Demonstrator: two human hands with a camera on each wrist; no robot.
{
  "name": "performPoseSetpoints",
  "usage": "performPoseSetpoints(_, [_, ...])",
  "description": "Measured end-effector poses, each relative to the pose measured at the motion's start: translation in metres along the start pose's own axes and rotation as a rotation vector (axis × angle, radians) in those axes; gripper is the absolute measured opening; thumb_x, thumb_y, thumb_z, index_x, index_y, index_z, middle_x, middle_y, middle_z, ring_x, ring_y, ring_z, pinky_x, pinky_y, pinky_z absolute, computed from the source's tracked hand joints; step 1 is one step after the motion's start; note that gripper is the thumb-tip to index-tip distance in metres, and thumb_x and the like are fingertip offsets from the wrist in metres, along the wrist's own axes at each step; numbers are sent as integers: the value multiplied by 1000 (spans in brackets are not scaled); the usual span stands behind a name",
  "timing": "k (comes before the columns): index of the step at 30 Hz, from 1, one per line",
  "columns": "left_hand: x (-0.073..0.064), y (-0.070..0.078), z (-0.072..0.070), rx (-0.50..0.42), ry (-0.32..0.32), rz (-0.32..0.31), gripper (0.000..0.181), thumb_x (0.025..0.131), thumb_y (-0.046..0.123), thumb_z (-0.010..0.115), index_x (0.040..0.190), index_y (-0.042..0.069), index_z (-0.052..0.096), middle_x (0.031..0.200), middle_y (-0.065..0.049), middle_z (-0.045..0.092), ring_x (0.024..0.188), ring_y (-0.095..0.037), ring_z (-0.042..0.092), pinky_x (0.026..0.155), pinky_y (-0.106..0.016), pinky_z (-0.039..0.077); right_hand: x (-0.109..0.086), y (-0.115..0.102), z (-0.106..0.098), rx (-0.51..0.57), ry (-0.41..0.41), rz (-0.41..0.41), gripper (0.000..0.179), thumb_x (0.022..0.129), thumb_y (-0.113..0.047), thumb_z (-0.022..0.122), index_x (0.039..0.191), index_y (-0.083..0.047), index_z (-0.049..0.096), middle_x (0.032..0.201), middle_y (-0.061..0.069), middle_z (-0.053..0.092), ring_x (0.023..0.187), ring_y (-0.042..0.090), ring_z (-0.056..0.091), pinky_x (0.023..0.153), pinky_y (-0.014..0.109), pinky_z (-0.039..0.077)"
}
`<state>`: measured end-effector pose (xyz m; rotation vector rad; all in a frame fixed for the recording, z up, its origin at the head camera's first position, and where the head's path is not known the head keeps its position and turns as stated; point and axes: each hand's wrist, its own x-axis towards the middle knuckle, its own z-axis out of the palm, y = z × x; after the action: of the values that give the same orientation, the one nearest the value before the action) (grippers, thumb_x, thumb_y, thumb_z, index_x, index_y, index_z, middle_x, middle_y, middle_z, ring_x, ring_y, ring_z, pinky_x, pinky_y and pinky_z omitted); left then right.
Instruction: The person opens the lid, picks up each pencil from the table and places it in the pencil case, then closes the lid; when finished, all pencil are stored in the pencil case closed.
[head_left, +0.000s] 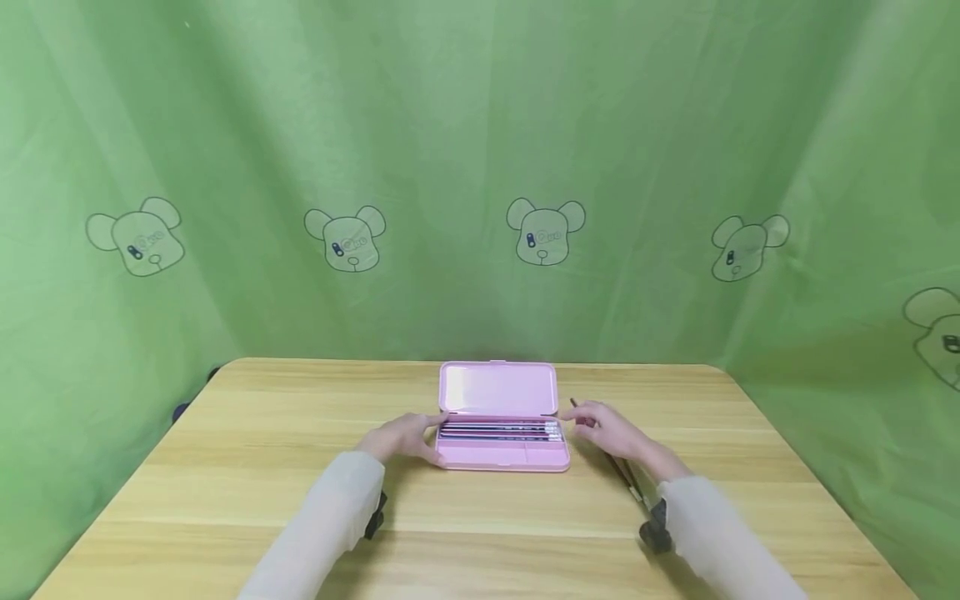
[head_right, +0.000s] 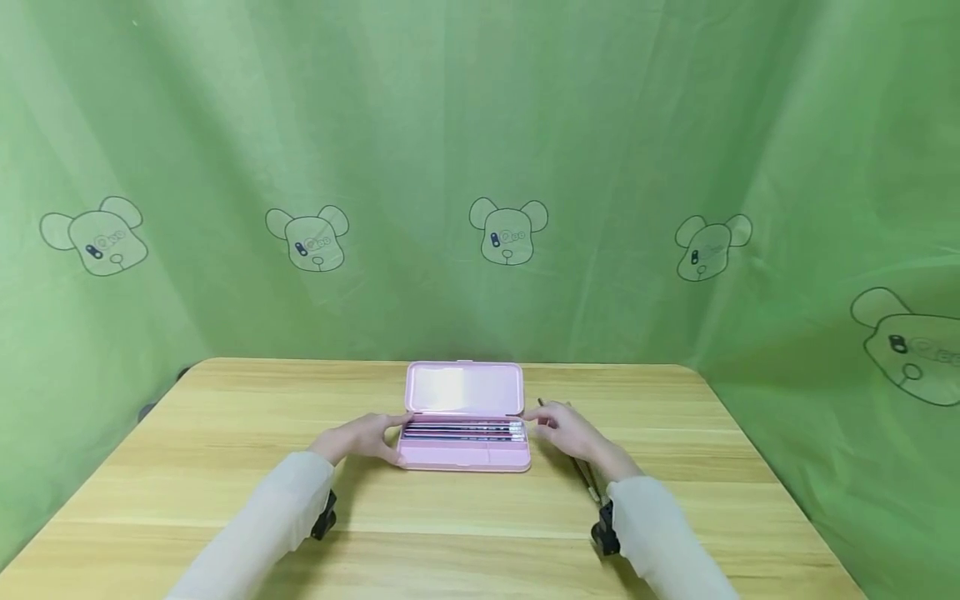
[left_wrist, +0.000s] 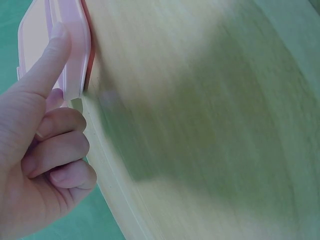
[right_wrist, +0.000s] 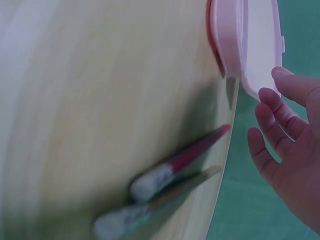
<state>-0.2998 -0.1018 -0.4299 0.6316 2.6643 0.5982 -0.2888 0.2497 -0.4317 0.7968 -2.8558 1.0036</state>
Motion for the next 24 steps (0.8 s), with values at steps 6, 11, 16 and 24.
performPoseSetpoints(6, [2,-3,0,17,3,8,88,68,36,78,141,13,35,139,-22,39,126,-36,39,105,-47,31,-14,12,-7,-3,7,39,26,86,-2,56,110,8,59,84,7,56,75,12,48,65,23,45])
performPoseSetpoints(11, [4,-4,0,22,1,4,89,67,37,78,141,13,34,139,-21,39,126,-36,39,105,-47,32,-26,21,-14,12,-13,73,33,86,-4,57,116,11,54,83,6,56,74,13,50,63,22,46])
performPoseSetpoints(16, [4,-5,1,16,-1,-3,89,67,38,78,141,14,34,139,-21,39,127,-36,38,106,-47,31,-35,25,-20,20,-35,100,39,85,-3,58,118,14,49,83,6,54,75,15,51,64,22,47])
performPoseSetpoints(24, [3,-2,1,2,-4,13,89,68,36,78,141,12,34,139,-22,39,127,-36,38,106,-46,31,-47,36,-24,9,-65,123,43,83,-7,61,117,17,47,83,5,53,76,13,51,67,22,46])
